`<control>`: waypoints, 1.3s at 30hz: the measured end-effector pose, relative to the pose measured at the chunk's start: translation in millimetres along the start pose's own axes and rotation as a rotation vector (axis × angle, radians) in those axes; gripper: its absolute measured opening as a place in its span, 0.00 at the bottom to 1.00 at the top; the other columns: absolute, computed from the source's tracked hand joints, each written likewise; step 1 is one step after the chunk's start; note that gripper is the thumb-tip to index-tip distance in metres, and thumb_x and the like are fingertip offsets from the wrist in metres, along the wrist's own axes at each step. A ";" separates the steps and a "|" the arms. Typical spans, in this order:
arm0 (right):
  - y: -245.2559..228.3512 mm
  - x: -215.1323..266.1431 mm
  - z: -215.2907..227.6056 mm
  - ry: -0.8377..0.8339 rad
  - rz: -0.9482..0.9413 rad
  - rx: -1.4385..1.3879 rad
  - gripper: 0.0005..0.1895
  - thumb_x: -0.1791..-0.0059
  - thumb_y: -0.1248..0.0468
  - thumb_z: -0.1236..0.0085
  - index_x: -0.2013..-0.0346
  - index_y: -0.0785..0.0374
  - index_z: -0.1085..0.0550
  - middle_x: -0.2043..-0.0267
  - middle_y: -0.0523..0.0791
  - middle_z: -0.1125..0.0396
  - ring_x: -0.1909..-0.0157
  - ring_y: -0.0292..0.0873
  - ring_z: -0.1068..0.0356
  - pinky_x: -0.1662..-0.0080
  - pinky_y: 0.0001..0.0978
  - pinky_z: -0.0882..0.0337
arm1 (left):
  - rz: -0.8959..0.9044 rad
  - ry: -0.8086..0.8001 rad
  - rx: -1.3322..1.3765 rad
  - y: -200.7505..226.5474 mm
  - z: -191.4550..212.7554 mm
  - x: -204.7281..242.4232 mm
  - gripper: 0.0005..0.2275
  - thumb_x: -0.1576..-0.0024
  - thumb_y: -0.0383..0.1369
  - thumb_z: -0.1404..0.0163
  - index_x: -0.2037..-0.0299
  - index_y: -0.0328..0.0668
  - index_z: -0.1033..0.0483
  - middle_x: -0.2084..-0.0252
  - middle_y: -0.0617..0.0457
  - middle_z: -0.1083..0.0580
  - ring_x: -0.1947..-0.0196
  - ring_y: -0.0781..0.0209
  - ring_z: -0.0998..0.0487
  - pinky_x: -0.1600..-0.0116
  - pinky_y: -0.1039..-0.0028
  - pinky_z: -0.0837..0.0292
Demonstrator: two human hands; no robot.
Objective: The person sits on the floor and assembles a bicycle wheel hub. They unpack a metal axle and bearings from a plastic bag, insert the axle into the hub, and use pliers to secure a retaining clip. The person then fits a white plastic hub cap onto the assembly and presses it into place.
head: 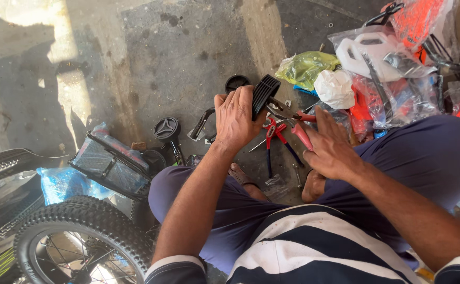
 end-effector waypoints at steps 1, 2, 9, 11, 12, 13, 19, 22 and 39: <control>-3.1 0.5 0.7 -0.013 0.000 0.005 0.41 0.62 0.60 0.38 0.33 0.51 0.37 0.26 0.66 0.62 0.25 0.69 0.61 0.34 0.69 0.50 | -0.009 0.000 -0.021 0.1 -1.2 0.6 0.26 0.53 0.35 0.36 0.47 0.36 0.32 0.56 0.48 0.25 0.55 0.50 0.23 0.49 0.57 0.42; -6.1 0.3 1.3 -0.025 0.000 0.010 0.42 0.62 0.60 0.38 0.32 0.49 0.37 0.26 0.66 0.62 0.25 0.70 0.61 0.35 0.70 0.51 | -0.020 0.000 -0.042 0.5 -2.2 0.7 0.26 0.53 0.35 0.36 0.46 0.35 0.32 0.56 0.48 0.25 0.55 0.50 0.24 0.48 0.57 0.42; -6.8 -0.3 -3.5 -0.137 -0.085 -0.021 0.40 0.57 0.55 0.39 0.32 0.52 0.40 0.24 0.66 0.65 0.23 0.69 0.64 0.35 0.73 0.50 | -0.046 0.044 -0.044 2.1 1.1 2.0 0.27 0.53 0.35 0.36 0.46 0.35 0.32 0.54 0.47 0.25 0.53 0.50 0.24 0.48 0.58 0.41; -5.5 -0.5 -3.7 -0.185 -0.114 -0.043 0.38 0.55 0.55 0.39 0.32 0.54 0.40 0.24 0.66 0.67 0.22 0.69 0.67 0.35 0.76 0.52 | -0.055 0.065 -0.047 2.9 2.5 2.1 0.27 0.53 0.35 0.36 0.45 0.35 0.32 0.53 0.46 0.25 0.52 0.50 0.23 0.48 0.58 0.41; -6.1 0.1 -4.0 -0.208 -0.130 -0.053 0.39 0.55 0.55 0.40 0.30 0.51 0.41 0.24 0.66 0.68 0.22 0.68 0.68 0.35 0.76 0.53 | -0.051 0.053 -0.049 2.7 1.1 2.0 0.27 0.53 0.34 0.36 0.45 0.35 0.32 0.52 0.47 0.25 0.52 0.50 0.23 0.48 0.58 0.41; -7.4 0.7 -4.7 -0.230 -0.146 -0.063 0.41 0.56 0.55 0.40 0.28 0.48 0.41 0.24 0.65 0.68 0.22 0.68 0.69 0.35 0.76 0.53 | -0.048 0.042 -0.052 2.4 -0.2 1.8 0.27 0.54 0.34 0.36 0.45 0.35 0.32 0.52 0.47 0.25 0.52 0.50 0.23 0.47 0.58 0.41; -8.0 -2.7 -2.4 -0.248 -0.155 -0.115 0.33 0.56 0.56 0.40 0.37 0.56 0.34 0.24 0.65 0.67 0.22 0.67 0.68 0.33 0.71 0.52 | -0.077 0.011 -0.076 4.3 -2.6 0.8 0.25 0.52 0.37 0.36 0.47 0.38 0.31 0.49 0.49 0.25 0.51 0.52 0.23 0.47 0.57 0.41; -8.3 -2.6 1.4 -0.210 -0.113 -0.079 0.29 0.57 0.57 0.39 0.42 0.61 0.30 0.27 0.61 0.57 0.25 0.64 0.56 0.35 0.66 0.46 | -0.092 -0.003 -0.098 4.9 -4.8 1.6 0.25 0.51 0.38 0.36 0.47 0.38 0.31 0.48 0.48 0.25 0.51 0.52 0.23 0.47 0.57 0.41; -38.0 5.5 47.9 0.206 0.170 -0.024 0.24 0.60 0.57 0.38 0.51 0.63 0.23 0.59 0.52 0.32 0.57 0.55 0.31 0.56 0.51 0.34 | 0.154 -0.007 0.078 -14.8 -4.9 -0.5 0.26 0.53 0.37 0.35 0.48 0.38 0.33 0.62 0.48 0.22 0.58 0.49 0.21 0.50 0.58 0.40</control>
Point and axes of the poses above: each hand's wrist, its own x-axis away from the middle knuckle, its own z-axis out of the back of the hand, y = z × x, the point moved 9 cm from there along -x, towards the middle knuckle
